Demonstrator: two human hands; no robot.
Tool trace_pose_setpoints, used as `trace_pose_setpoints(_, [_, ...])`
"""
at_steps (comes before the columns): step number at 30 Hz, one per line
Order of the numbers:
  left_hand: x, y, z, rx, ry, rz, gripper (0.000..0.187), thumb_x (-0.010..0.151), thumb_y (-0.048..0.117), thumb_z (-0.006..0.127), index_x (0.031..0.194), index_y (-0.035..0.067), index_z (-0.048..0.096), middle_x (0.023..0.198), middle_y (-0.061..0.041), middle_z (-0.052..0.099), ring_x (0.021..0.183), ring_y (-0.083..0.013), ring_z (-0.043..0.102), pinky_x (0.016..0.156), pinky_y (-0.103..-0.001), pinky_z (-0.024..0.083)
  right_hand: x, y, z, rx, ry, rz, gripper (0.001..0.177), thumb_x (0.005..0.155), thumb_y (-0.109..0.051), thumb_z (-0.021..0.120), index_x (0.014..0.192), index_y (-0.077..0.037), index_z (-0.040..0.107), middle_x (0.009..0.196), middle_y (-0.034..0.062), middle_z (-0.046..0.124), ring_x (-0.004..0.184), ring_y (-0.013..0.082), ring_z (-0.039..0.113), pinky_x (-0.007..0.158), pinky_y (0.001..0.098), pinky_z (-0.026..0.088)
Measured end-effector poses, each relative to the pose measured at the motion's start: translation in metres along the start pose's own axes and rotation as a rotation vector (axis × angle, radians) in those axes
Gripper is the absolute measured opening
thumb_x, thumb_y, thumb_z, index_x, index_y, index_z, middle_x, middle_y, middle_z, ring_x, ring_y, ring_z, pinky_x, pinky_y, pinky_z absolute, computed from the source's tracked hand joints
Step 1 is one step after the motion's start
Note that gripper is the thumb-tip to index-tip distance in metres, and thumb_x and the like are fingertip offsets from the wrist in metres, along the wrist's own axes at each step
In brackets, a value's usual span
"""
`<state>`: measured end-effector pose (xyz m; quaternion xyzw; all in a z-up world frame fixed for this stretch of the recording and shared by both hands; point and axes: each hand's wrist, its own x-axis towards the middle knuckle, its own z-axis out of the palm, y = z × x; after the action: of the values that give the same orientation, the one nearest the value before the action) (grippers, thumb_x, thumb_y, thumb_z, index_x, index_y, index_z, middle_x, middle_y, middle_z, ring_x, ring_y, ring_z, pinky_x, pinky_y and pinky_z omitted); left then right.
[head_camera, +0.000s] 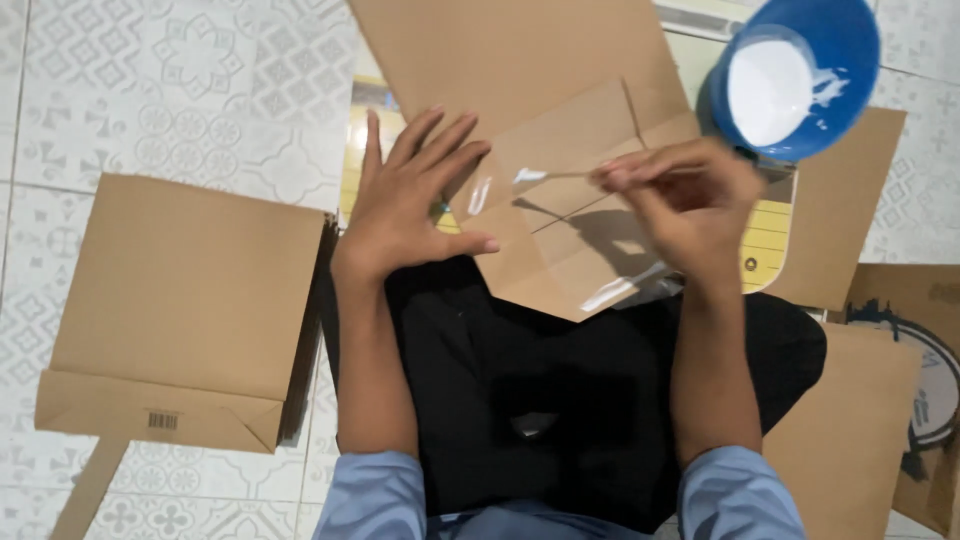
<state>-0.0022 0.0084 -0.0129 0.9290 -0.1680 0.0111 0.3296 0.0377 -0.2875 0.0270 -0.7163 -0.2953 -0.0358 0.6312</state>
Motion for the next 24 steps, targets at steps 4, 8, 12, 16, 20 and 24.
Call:
trace_pose_setpoints(4, [-0.002,0.0,-0.001,-0.03,0.041,0.012,0.107,0.062,0.079,0.074,0.144,0.012,0.061,0.159,0.0,0.046,0.152,-0.0266,0.028,0.124,-0.061,-0.004,0.0,-0.014,0.038,-0.096,0.0,0.157,0.024,0.091,0.02,0.073,0.098,0.004,0.056,0.098,0.0233,0.072,0.101,0.0307,0.076,0.088,0.0316,0.066])
trace_pose_setpoints(8, [-0.003,-0.005,0.002,-0.018,0.043,0.019,0.107,0.062,0.08,0.075,0.144,0.012,0.06,0.16,0.0,0.044,0.153,-0.0253,0.024,0.123,-0.061,-0.007,0.001,-0.004,0.043,-0.13,0.003,0.085,0.019,0.093,0.021,0.071,0.098,0.008,0.058,0.096,0.0238,0.072,0.1,0.033,0.076,0.087,0.0335,0.066])
trace_pose_setpoints(12, [-0.004,-0.008,0.004,0.009,0.054,0.027,0.109,0.061,0.082,0.075,0.145,0.014,0.06,0.161,0.002,0.043,0.153,-0.0239,0.024,0.123,-0.061,-0.006,0.0,-0.003,0.046,-0.135,0.016,0.101,0.02,0.092,0.024,0.07,0.096,0.009,0.059,0.096,0.0242,0.072,0.1,0.0342,0.076,0.088,0.0348,0.066])
trace_pose_setpoints(16, [-0.004,-0.008,0.005,0.0,0.051,0.02,0.111,0.059,0.084,0.075,0.144,0.014,0.061,0.161,0.001,0.043,0.153,-0.023,0.022,0.123,-0.061,-0.007,0.003,0.0,0.047,-0.188,0.005,0.049,0.017,0.091,0.023,0.073,0.095,0.01,0.062,0.094,0.023,0.072,0.099,0.0341,0.076,0.086,0.0335,0.065])
trace_pose_setpoints(20, [-0.004,-0.008,0.005,0.01,0.041,0.017,0.11,0.059,0.082,0.077,0.144,0.014,0.06,0.161,0.002,0.042,0.153,-0.0235,0.022,0.123,-0.063,-0.006,0.003,0.001,0.048,-0.191,0.053,0.06,0.018,0.092,0.023,0.072,0.095,0.01,0.06,0.096,0.0273,0.072,0.1,0.0349,0.076,0.087,0.0351,0.066])
trace_pose_setpoints(24, [-0.004,-0.008,0.006,0.003,0.05,0.021,0.111,0.058,0.082,0.077,0.144,0.013,0.06,0.161,0.001,0.043,0.153,-0.0233,0.022,0.123,-0.063,-0.007,0.002,-0.001,0.044,-0.146,0.008,0.072,0.019,0.094,0.018,0.072,0.097,0.007,0.057,0.098,0.0273,0.072,0.096,0.0324,0.076,0.083,0.0323,0.066])
